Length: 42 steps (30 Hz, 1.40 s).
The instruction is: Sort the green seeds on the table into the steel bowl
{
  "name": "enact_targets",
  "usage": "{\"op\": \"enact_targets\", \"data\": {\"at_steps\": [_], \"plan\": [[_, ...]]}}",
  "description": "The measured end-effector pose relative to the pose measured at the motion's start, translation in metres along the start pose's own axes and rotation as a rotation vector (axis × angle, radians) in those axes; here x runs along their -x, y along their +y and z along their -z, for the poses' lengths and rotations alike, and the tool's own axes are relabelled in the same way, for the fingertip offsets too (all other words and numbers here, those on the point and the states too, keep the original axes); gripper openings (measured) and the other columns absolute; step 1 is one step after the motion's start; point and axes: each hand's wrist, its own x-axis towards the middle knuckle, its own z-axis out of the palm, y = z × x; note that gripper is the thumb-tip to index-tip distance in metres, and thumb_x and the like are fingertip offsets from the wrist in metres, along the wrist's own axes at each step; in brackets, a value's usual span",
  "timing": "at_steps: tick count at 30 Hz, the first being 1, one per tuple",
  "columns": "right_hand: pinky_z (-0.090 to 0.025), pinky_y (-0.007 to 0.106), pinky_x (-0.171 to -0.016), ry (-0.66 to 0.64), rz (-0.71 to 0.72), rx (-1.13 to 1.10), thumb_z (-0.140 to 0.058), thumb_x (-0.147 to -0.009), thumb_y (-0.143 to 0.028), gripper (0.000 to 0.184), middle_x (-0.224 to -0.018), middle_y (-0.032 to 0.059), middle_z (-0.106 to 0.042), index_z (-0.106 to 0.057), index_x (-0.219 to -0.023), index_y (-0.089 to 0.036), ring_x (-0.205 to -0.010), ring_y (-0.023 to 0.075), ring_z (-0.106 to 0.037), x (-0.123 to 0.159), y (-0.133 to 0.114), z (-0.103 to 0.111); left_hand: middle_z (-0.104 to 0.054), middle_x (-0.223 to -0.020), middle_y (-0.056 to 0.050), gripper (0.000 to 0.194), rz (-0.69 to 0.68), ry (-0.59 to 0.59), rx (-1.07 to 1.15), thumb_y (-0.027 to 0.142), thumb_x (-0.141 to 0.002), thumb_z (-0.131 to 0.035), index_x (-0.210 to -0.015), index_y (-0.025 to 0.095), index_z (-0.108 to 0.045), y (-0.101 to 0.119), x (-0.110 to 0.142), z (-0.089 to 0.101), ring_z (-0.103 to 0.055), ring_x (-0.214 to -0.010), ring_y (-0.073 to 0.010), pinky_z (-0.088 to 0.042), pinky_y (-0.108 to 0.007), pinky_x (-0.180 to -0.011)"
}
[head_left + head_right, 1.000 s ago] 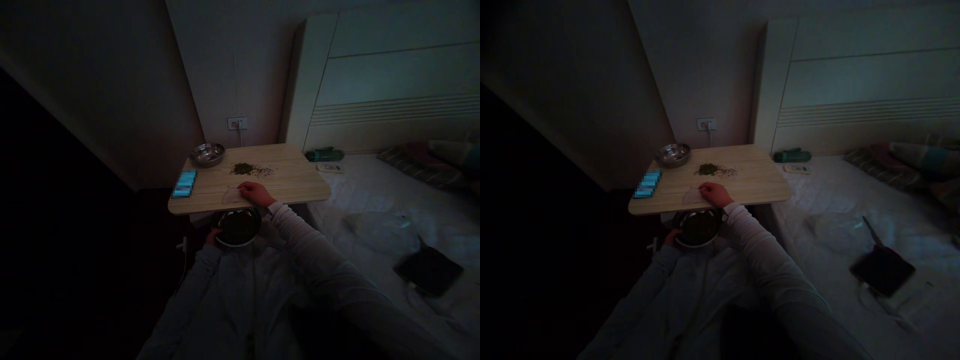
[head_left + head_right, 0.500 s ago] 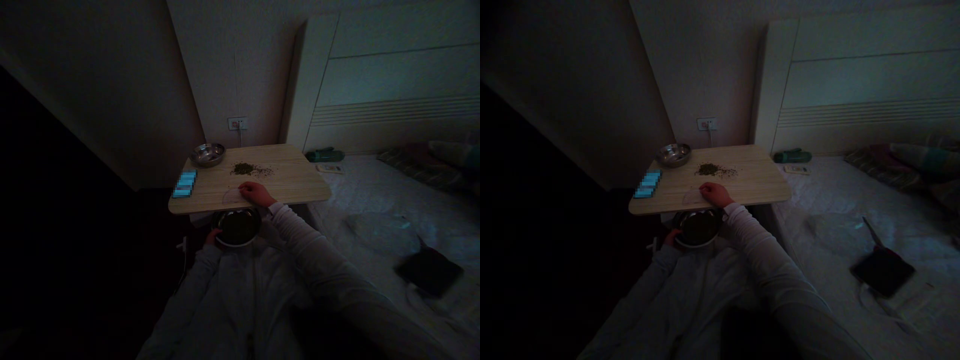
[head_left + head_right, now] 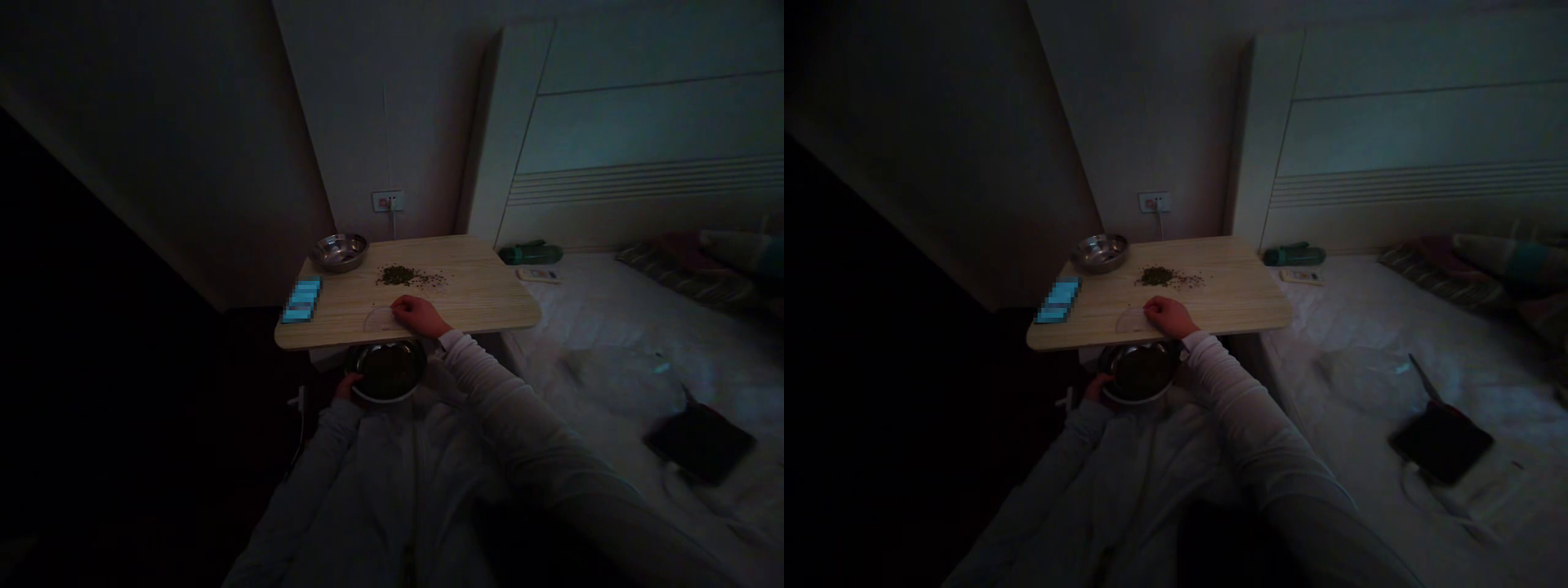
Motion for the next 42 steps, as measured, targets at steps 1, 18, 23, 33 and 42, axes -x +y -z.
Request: {"op": "enact_targets", "data": {"at_steps": [1, 18, 23, 33, 42], "plan": [[-0.041, 0.023, -0.067, 0.005, -0.004, -0.005, -0.055, -0.075, -0.023, 0.020, -0.080, 0.0020, -0.066, -0.066, -0.090, -0.015, -0.071, 0.0116, -0.056, 0.000, -0.001, 0.000, -0.067, -0.053, -0.004, 0.035, -0.008, 0.000, -0.001, 0.003, -0.060, -0.049, -0.088, 0.011, -0.070, 0.000, 0.000, 0.000, -0.069, -0.068, -0.0231, -0.053, -0.036, -0.074], [-0.037, 0.021, -0.064, -0.085, 0.105, -0.140, -0.054, -0.069, -0.021, 0.016, -0.070, -0.0017, -0.060, -0.064, -0.080, -0.015, -0.066, 0.0094, -0.050, -0.002, 0.009, -0.002, -0.066, -0.051, -0.004, 0.032, -0.026, 0.038, -0.043, 0.004, -0.060, -0.049, -0.083, 0.013, -0.070, 0.000, -0.006, 0.002, -0.068, -0.067, -0.0243, -0.052, -0.037, -0.072], [-0.035, 0.021, -0.060, -0.057, 0.104, -0.073, -0.060, -0.069, -0.027, 0.016, -0.068, -0.0020, -0.058, -0.063, -0.078, -0.015, -0.063, 0.0091, -0.047, 0.000, 0.008, -0.003, -0.065, -0.050, -0.002, 0.028, -0.047, 0.049, -0.076, 0.004, -0.064, -0.048, -0.079, 0.016, -0.069, 0.000, -0.004, 0.000, -0.067, -0.061, -0.0212, -0.053, -0.036, -0.072], [-0.031, 0.021, -0.057, 0.064, 0.037, 0.077, -0.056, -0.072, -0.023, 0.012, -0.066, -0.0022, -0.056, -0.061, -0.080, -0.016, -0.060, 0.0094, -0.046, 0.003, 0.001, -0.003, -0.066, -0.050, -0.003, 0.028, -0.024, 0.008, -0.069, 0.004, -0.063, -0.049, -0.080, 0.015, -0.069, 0.001, -0.003, 0.000, -0.069, -0.070, -0.0236, -0.052, -0.037, -0.076], [-0.033, 0.022, -0.057, 0.149, -0.040, 0.102, -0.053, -0.073, -0.023, 0.012, -0.067, -0.0012, -0.058, -0.060, -0.081, -0.017, -0.061, 0.0104, -0.048, 0.002, -0.002, -0.003, -0.069, -0.056, -0.005, 0.036, -0.019, -0.019, -0.049, 0.005, -0.061, -0.050, -0.090, 0.013, -0.069, -0.001, -0.001, 0.001, -0.069, -0.074, -0.0260, -0.053, -0.039, -0.076]]}}
